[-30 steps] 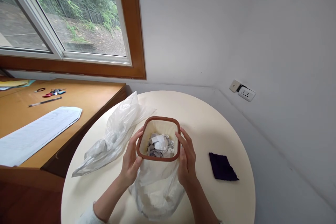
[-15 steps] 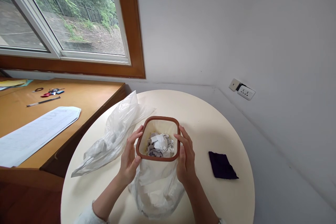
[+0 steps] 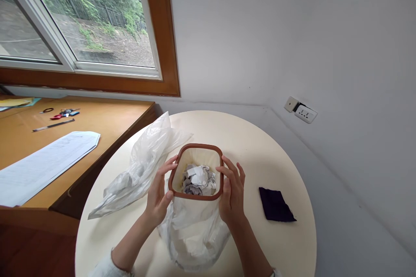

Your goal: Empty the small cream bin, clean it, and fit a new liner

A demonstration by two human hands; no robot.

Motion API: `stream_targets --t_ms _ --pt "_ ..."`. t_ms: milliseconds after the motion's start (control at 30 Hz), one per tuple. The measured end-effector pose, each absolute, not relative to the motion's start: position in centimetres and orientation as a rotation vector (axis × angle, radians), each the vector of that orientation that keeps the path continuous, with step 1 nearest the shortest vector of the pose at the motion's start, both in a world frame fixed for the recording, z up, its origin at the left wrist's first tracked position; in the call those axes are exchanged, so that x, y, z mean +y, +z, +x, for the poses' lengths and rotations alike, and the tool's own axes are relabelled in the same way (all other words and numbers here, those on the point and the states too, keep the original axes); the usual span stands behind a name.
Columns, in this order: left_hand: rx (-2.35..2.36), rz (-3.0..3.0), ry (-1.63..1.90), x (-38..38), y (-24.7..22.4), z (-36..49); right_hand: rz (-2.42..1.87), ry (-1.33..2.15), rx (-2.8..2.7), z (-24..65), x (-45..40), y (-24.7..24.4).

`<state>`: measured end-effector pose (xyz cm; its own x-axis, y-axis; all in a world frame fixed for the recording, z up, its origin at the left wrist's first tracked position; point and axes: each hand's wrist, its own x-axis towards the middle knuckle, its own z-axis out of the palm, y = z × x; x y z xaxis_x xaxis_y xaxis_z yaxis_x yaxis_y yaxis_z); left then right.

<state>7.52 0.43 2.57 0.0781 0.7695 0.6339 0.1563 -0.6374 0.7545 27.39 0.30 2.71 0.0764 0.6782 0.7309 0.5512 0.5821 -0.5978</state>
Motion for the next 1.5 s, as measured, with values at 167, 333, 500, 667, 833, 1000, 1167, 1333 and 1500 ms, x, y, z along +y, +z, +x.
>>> stream_targets --t_ms 167,333,500,667,833,1000,1167,1333,1500 --pt "1.059 1.991 1.487 0.5 4.8 6.5 -1.076 0.108 -1.611 28.0 0.6 3.2" --pt "1.21 2.169 1.238 1.8 8.5 6.2 -1.034 0.193 -1.623 28.8 1.5 4.7" --pt "1.285 2.407 0.787 3.5 11.0 6.6 -1.099 0.182 -1.8 29.2 3.1 6.4" --pt "1.321 2.444 0.534 4.2 11.3 6.7 -1.196 0.256 -1.901 29.3 3.8 7.0" --pt "1.336 2.435 0.471 4.3 11.4 6.7 -1.237 0.288 -1.893 29.2 3.7 6.9" --pt "1.334 2.449 0.439 4.2 11.4 6.7 -1.277 0.306 -1.905 29.2 3.7 6.8" --pt "1.225 2.497 0.266 4.7 12.3 5.7 -1.303 0.351 -2.11 30.0 3.3 8.4" --pt "1.043 2.557 0.118 5.6 13.7 4.1 -1.232 0.553 -2.448 31.6 2.8 11.2" --pt "0.958 2.586 0.1 5.7 14.0 3.7 -1.224 0.684 -2.55 32.2 2.9 11.8"
